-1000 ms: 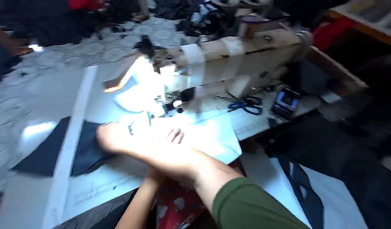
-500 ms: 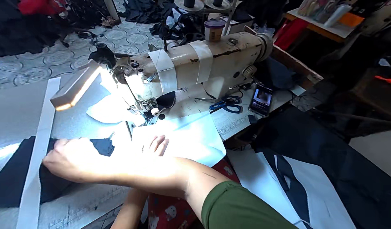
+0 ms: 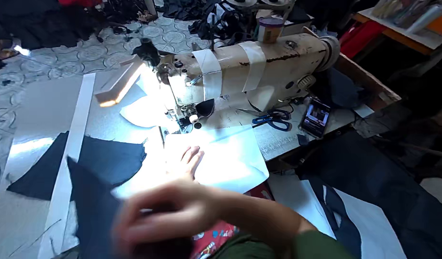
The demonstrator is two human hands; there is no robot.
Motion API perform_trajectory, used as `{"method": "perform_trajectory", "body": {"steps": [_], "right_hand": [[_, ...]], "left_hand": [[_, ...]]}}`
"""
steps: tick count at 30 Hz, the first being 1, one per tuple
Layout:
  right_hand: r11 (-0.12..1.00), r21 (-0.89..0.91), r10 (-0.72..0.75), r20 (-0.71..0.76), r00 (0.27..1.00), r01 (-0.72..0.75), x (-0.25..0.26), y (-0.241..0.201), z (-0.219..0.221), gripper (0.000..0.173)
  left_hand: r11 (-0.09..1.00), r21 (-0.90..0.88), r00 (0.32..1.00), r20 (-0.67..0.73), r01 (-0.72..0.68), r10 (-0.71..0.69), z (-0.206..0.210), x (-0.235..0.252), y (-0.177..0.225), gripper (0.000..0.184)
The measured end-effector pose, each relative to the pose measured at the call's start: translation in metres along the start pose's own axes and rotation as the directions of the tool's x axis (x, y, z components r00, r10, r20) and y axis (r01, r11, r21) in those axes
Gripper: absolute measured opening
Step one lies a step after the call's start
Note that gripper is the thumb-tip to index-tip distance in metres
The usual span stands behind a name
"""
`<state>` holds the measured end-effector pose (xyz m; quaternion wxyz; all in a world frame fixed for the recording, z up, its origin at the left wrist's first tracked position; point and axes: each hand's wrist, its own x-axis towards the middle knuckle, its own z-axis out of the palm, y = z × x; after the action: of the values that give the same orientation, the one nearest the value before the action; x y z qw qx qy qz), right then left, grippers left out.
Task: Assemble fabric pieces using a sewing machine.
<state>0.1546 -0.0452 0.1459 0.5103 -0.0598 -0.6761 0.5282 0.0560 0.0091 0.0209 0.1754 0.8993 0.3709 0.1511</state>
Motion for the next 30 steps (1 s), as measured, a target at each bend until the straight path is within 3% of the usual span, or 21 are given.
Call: {"method": "perform_trajectory", "body": {"steps": [1, 3, 4, 7, 8, 10, 12, 14, 16, 17, 19, 22, 24, 25, 30], "right_hand": [[0.999, 0.051, -0.014, -0.039, 0.999, 0.016, -0.027, -0.025, -0.015, 0.032], [0.998, 0.060, 0.022, -0.131, 0.991, -0.014, -0.082, -0.081, -0.047, 0.046], [0.999, 0.003, 0.039, -0.170, 0.985, -0.039, -0.108, -0.109, -0.064, 0.048], [0.993, -0.122, 0.003, -0.040, 0.999, -0.008, -0.195, -0.159, -0.129, 0.048], [0.984, -0.167, -0.090, -0.139, 0.986, 0.066, -0.202, -0.155, -0.128, 0.045], [0.942, -0.329, -0.239, -0.507, 0.828, 0.071, -0.153, -0.125, -0.090, 0.031], [0.952, -0.232, 0.002, -0.652, 0.759, -0.202, -0.114, -0.091, -0.088, 0.025], [0.928, 0.046, 0.311, -0.647, 0.696, -0.371, -0.090, -0.041, -0.101, 0.035], [0.805, 0.162, 0.556, -0.545, 0.628, -0.571, -0.069, -0.001, -0.109, 0.039], [0.735, 0.097, 0.621, -0.492, 0.610, -0.671, -0.063, 0.010, -0.110, 0.042], [0.598, -0.231, 0.649, -0.424, 0.632, -0.768, -0.059, 0.015, -0.112, 0.053], [0.481, -0.678, 0.570, -0.239, 0.786, -0.555, -0.083, 0.014, -0.123, 0.048], [0.423, -0.818, 0.505, -0.145, 0.851, -0.390, -0.104, 0.020, -0.139, 0.040], [0.377, -0.848, 0.519, -0.140, 0.843, -0.372, -0.112, 0.020, -0.145, 0.039], [0.196, -0.821, 0.728, -0.244, 0.641, -0.536, -0.130, 0.011, -0.144, 0.049]], "left_hand": [[1.000, 0.015, 0.997, -0.070, -0.022, 0.023, 0.005, 0.000, -0.001, 0.046], [0.999, 0.017, 0.984, -0.175, -0.035, 0.037, 0.013, 0.000, -0.001, 0.043], [1.000, 0.008, 0.988, -0.152, -0.020, 0.021, 0.013, -0.001, 0.000, 0.049], [1.000, -0.012, 0.997, -0.073, 0.010, -0.011, 0.015, -0.002, -0.001, 0.060], [1.000, -0.008, 0.996, -0.085, 0.006, -0.006, 0.016, -0.002, -0.002, 0.061], [1.000, -0.014, 0.997, -0.080, 0.011, -0.012, 0.016, -0.003, -0.002, 0.061], [1.000, -0.013, 0.997, -0.082, 0.005, -0.006, 0.016, -0.003, -0.002, 0.061], [1.000, -0.006, 0.995, -0.095, -0.004, 0.004, 0.014, -0.003, -0.001, 0.059], [1.000, 0.014, 0.991, -0.136, -0.010, 0.012, 0.014, -0.005, 0.002, 0.052], [0.999, 0.043, 0.989, -0.146, -0.005, 0.011, 0.013, -0.006, 0.002, 0.047], [0.995, 0.095, 0.988, -0.151, -0.004, 0.018, 0.014, -0.004, 0.000, 0.047], [0.994, 0.109, 0.987, -0.160, -0.009, 0.026, 0.017, -0.005, -0.002, 0.049], [0.995, 0.102, 0.989, -0.147, -0.008, 0.023, 0.016, -0.005, -0.001, 0.051], [0.995, 0.099, 0.991, -0.132, -0.002, 0.015, 0.015, -0.005, -0.001, 0.052], [0.996, 0.092, 0.987, -0.158, -0.012, 0.027, 0.017, -0.005, -0.003, 0.054]]}}
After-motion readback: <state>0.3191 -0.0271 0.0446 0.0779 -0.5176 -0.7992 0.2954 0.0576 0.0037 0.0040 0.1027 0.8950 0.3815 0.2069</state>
